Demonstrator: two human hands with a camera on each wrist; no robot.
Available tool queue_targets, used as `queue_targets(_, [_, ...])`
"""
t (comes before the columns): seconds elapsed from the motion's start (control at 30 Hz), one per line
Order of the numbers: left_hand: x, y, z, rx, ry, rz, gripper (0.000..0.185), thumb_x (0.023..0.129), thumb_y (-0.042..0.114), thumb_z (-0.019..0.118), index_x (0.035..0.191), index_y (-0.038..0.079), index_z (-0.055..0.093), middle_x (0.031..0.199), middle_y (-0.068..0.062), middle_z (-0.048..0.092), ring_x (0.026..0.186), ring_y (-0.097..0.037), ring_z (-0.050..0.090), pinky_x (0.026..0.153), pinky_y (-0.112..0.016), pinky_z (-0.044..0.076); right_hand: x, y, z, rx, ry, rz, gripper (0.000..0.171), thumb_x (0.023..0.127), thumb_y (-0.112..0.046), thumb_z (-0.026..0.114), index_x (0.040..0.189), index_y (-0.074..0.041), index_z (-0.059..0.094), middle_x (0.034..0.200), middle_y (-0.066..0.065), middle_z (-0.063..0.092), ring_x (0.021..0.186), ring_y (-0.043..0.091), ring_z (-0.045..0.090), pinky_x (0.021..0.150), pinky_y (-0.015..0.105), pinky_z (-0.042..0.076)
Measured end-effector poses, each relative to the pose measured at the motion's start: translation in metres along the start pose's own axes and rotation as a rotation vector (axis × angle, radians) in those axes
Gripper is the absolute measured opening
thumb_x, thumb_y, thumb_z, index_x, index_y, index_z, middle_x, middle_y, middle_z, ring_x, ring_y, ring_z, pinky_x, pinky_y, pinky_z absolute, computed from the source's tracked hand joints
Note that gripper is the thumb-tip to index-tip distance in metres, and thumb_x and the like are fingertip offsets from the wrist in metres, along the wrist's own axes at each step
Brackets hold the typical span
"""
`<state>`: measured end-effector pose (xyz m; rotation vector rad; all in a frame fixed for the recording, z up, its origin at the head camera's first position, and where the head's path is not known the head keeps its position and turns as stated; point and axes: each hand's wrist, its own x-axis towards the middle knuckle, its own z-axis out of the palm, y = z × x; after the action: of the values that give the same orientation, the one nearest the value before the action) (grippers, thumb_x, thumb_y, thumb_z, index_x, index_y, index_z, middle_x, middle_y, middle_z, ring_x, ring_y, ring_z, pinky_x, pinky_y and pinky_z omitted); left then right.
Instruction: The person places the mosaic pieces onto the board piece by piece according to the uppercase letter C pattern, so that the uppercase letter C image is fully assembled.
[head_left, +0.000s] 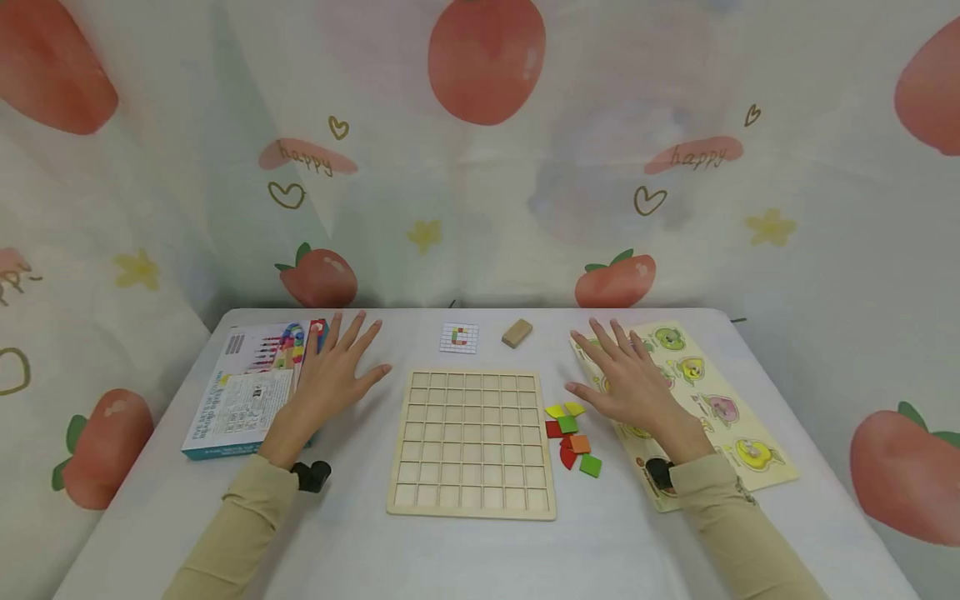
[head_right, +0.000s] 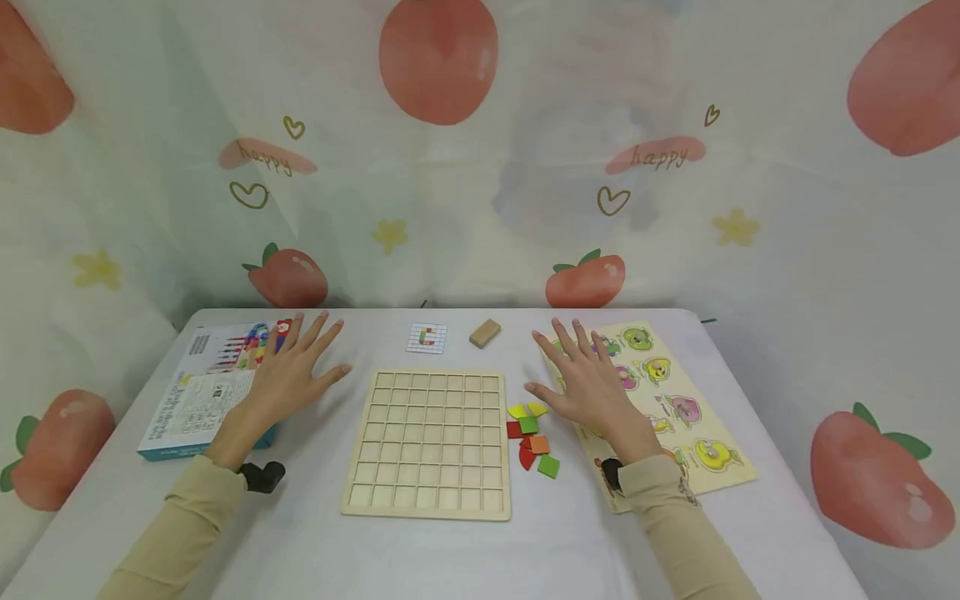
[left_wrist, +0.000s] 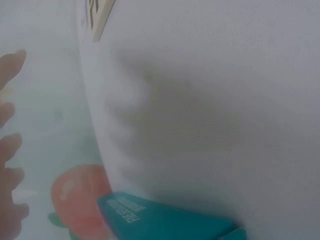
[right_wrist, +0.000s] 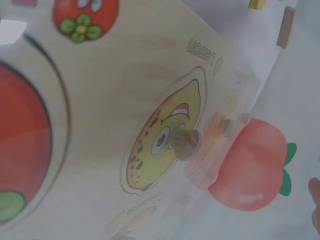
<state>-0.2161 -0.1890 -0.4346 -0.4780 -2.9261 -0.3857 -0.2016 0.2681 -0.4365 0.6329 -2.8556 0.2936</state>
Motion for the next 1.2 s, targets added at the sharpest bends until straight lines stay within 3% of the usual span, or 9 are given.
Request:
queue_targets(0.4, [-0.003,0.0,0.005,-0.042,-0.048,0.009,0.076,0.098,0.044,0.067,0.161,0.014,0.036,0.169,-0.019,0.026,0.158,-0.048,0.007,0.123,-0.073,0.002,-0.006,0.0,-0.002,0.011,0.051,-0.028,0.077,0.09,-0.041,0.076,0.155,-0.012,0.046,0.164,0.023,0.035,0.153,0.05,0.024,0.123,0.068,0.019])
queue_targets(0.57, [-0.001,0.0,0.014,-0.137,-0.149,0.041,0.078,0.1,0.041,0.065,0.163,0.011,0.03,0.168,-0.02,0.026,0.156,-0.049,0.012,0.123,-0.072,0.012,-0.007,0.002,-0.003,0.051,0.042,-0.014,0.071,0.09,-0.035,0.077,0.149,-0.006,0.052,0.158,0.027,0.042,0.148,0.052,0.033,0.121,0.068,0.023])
queue_targets(0.77, [-0.005,0.003,0.023,-0.22,-0.306,0.059,0.08,0.1,0.041,0.065,0.163,0.009,0.029,0.168,-0.021,0.026,0.155,-0.051,0.015,0.123,-0.071,0.014,-0.011,0.002,-0.001,0.248,-0.044,0.045,0.059,0.091,-0.024,0.077,0.141,0.001,0.057,0.153,0.031,0.046,0.142,0.052,0.04,0.115,0.072,0.032])
queue_targets(0.97, [-0.012,0.007,0.024,-0.279,-0.436,0.068,0.092,0.092,0.049,0.073,0.163,0.009,0.029,0.169,-0.02,0.026,0.155,-0.053,0.012,0.122,-0.072,0.013,-0.013,0.005,0.005,0.35,-0.133,0.12,0.052,0.092,-0.02,0.077,0.138,-0.001,0.061,0.141,0.023,0.061,0.13,0.044,0.053,0.109,0.064,0.044])
queue_targets(1.1, [-0.017,0.008,0.023,-0.301,-0.499,0.072,0.102,0.085,0.051,0.08,0.163,0.009,0.029,0.169,-0.02,0.023,0.155,-0.054,0.01,0.122,-0.073,0.011,-0.012,0.008,0.008,0.395,-0.169,0.103,0.042,0.091,-0.015,0.078,0.13,-0.003,0.067,0.123,0.015,0.071,0.106,0.031,0.063,0.093,0.049,0.055])
queue_targets(1.2, [-0.02,0.01,0.022,-0.309,-0.533,0.069,0.106,0.082,0.049,0.084,0.163,0.01,0.029,0.17,-0.02,0.02,0.155,-0.054,0.006,0.122,-0.074,0.008,-0.01,0.01,0.01,0.413,-0.212,0.087,0.034,0.091,-0.012,0.077,0.123,-0.004,0.071,0.109,0.009,0.073,0.092,0.021,0.062,0.082,0.037,0.056])
